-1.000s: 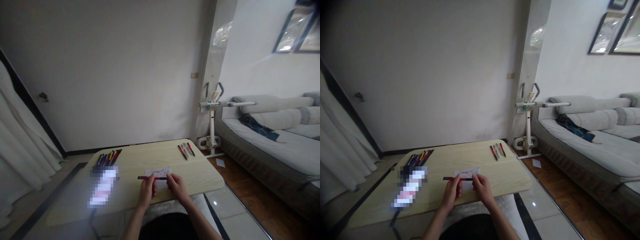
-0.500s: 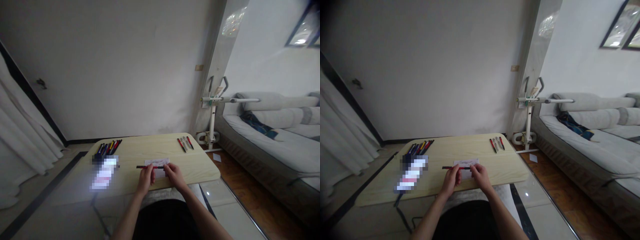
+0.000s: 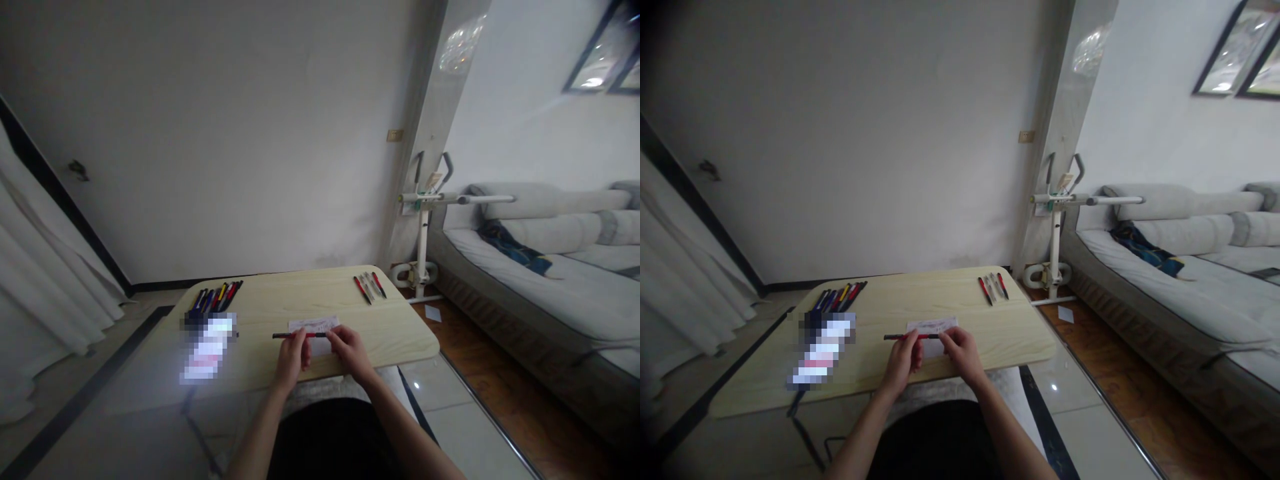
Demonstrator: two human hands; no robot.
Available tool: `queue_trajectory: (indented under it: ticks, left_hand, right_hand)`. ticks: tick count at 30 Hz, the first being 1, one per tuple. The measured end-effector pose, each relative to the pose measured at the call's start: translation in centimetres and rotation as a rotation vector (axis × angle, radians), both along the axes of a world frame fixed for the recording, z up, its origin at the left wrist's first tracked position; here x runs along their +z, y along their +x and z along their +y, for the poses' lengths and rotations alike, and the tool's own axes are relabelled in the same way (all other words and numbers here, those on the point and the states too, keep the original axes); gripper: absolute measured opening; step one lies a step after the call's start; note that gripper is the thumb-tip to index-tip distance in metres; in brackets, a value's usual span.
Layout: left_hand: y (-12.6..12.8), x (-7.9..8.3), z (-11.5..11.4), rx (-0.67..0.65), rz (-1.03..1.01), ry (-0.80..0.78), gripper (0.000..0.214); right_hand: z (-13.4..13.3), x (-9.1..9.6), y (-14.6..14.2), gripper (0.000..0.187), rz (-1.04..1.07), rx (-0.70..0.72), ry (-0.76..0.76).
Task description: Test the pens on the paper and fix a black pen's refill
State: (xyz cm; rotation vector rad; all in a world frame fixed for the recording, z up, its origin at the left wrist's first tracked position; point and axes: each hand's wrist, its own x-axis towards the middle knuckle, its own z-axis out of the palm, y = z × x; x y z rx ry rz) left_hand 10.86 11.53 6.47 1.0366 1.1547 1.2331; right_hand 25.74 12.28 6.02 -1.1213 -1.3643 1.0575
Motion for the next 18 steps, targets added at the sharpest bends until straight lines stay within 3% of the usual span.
queue_trajectory:
  ticks: [18]
  left_hand:
    - [0.04, -0.1, -0.02, 0.007, -0.023, -0.015, 0.042]
  right_hand:
    - [0.01, -0.27, 0.02, 0.027, 0.191, 0.072, -0.078]
